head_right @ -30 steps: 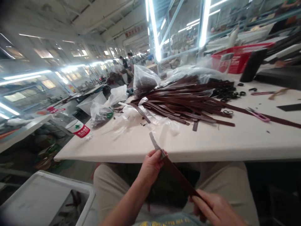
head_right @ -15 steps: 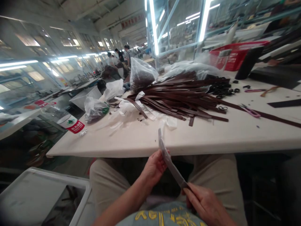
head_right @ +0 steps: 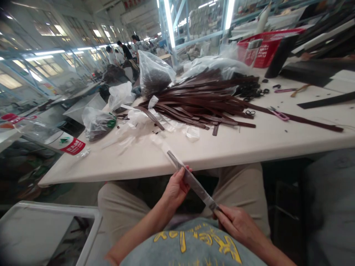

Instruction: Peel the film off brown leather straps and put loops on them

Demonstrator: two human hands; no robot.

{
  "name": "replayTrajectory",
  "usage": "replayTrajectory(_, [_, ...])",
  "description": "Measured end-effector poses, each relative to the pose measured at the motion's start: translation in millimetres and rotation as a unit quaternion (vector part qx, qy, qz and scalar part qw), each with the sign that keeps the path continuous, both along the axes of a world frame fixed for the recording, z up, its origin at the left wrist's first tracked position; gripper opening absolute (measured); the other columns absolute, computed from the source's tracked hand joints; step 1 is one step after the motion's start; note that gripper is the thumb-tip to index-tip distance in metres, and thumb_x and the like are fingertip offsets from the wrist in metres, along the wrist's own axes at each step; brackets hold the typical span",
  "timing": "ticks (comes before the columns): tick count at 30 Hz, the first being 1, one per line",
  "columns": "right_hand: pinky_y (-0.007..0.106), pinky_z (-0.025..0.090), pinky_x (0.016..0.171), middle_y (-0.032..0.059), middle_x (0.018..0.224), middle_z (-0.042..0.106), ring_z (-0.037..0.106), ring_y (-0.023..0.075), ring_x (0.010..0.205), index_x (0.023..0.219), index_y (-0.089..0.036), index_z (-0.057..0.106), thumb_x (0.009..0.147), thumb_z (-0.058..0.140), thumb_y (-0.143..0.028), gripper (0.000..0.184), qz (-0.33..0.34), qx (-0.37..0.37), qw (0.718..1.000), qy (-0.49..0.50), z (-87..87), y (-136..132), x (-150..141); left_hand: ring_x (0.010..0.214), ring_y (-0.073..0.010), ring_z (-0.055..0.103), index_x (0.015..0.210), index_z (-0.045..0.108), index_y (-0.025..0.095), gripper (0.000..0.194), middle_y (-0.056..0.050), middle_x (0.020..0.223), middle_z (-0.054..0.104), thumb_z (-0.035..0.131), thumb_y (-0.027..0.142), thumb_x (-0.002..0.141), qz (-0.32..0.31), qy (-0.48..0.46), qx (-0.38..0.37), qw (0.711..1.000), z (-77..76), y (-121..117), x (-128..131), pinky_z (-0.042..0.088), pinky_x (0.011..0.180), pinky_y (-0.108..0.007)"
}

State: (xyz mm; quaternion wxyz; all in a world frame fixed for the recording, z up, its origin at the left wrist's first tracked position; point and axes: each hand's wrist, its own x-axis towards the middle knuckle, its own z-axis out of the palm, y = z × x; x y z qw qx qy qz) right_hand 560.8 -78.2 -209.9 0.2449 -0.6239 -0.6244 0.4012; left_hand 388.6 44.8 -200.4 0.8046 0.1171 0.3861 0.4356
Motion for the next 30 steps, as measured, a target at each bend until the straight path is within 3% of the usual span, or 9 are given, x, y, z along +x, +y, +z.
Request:
replayTrajectory(4, [0.028,0.042,0.055,0.0009,0.058,0.062,0.057,0.0169,0.055,0.069,-0.021,0.063,0.095,0.041,-0.055,0.048,-0.035,-0.02,0.999,0.012,7.7,-5.1,-0.7,0.07,-0.0139,0.064,0.079,0.074,0.011,0.037,-0.007,0.076,0.072,0.091,0.035,0.057,-0.02,0.021,0.061,0.998,1.4,-4.6,-1.4,0.05,0.07,-0.026])
replayTrajectory(8, [0.028,0.048,0.061,0.002,0.077,0.07,0.064,0.0188,0.068,0.094,-0.022,0.065,0.092,0.047,-0.055,0.038,-0.001,-0.025,0.995,0.096,20.5,4.5,-5.3,0.073,-0.0155,0.065,0.08,0.077,0.013,0.032,-0.007,0.078,0.074,0.088,0.036,0.06,0.007,0.063,0.13,0.989,6.0,-3.5,-7.3,0.049,0.074,-0.027])
replayTrajectory(10, [0.028,0.05,0.062,0.0025,0.08,0.071,0.065,0.0187,0.069,0.094,-0.022,0.064,0.091,0.047,-0.056,0.038,0.012,-0.03,0.993,0.113,23.3,14.3,-11.0,0.074,-0.0153,0.064,0.081,0.077,0.014,0.03,-0.007,0.08,0.074,0.086,0.036,0.063,0.006,0.082,0.147,0.986,6.1,-5.1,-8.5,0.048,0.074,-0.027])
replayTrajectory(13, [0.027,0.048,0.057,0.0004,0.065,0.064,0.061,0.0156,0.056,0.076,-0.021,0.06,0.095,0.042,-0.055,0.043,-0.007,-0.016,0.996,0.084,23.4,31.7,-23.3,0.066,-0.0147,0.062,0.083,0.078,0.012,0.03,-0.006,0.075,0.073,0.083,0.037,0.066,-0.056,0.101,0.166,0.979,3.1,-17.1,-7.3,0.048,0.069,-0.028])
replayTrajectory(17, [0.026,0.046,0.054,-0.0002,0.062,0.062,0.058,0.0142,0.053,0.075,-0.02,0.06,0.097,0.041,-0.052,0.043,-0.011,0.05,0.996,0.072,22.0,44.6,-33.2,0.058,-0.0155,0.061,0.092,0.078,0.011,0.035,-0.005,0.067,0.07,0.082,0.035,0.068,-0.152,0.104,0.195,0.963,5.9,-25.8,-12.0,0.049,0.064,-0.029])
replayTrajectory(20, [0.025,0.046,0.053,-0.0003,0.06,0.062,0.059,0.014,0.053,0.069,-0.021,0.057,0.098,0.041,-0.052,0.045,0.017,0.052,0.997,0.055,19.8,43.1,-31.8,0.078,-0.0183,0.067,0.095,0.078,0.013,0.036,-0.009,0.091,0.075,0.082,0.036,0.067,-0.038,0.112,0.202,0.972,14.5,-10.8,-22.8,0.051,0.076,-0.028])
replayTrajectory(23, [0.025,0.046,0.053,-0.0007,0.059,0.062,0.059,0.0136,0.051,0.069,-0.022,0.057,0.099,0.04,-0.052,0.045,0.03,0.048,0.998,0.04,18.4,41.4,-31.2,0.075,-0.017,0.067,0.086,0.078,0.014,0.035,-0.009,0.09,0.075,0.081,0.044,0.068,0.059,0.103,0.168,0.979,17.1,1.5,-29.6,0.051,0.075,-0.027])
replayTrajectory(27, [0.025,0.045,0.053,-0.0001,0.059,0.062,0.06,0.0142,0.053,0.069,-0.022,0.057,0.099,0.039,-0.051,0.045,0.032,0.084,0.996,0.017,21.4,45.7,-36.5,0.068,-0.0152,0.063,0.085,0.079,0.012,0.03,-0.007,0.075,0.073,0.079,0.038,0.071,-0.052,0.125,0.165,0.977,7.2,-16.3,-25.9,0.049,0.071,-0.027])
replayTrajectory(30, [0.026,0.044,0.054,0.0005,0.058,0.062,0.059,0.0145,0.053,0.068,-0.022,0.057,0.1,0.038,-0.05,0.046,0.038,0.1,0.994,0.005,21.9,48.5,-37.6,0.08,-0.019,0.067,0.091,0.079,0.012,0.029,-0.01,0.089,0.076,0.081,0.033,0.07,-0.085,0.136,0.19,0.969,4.7,-26.0,-26.2,0.05,0.08,-0.03])
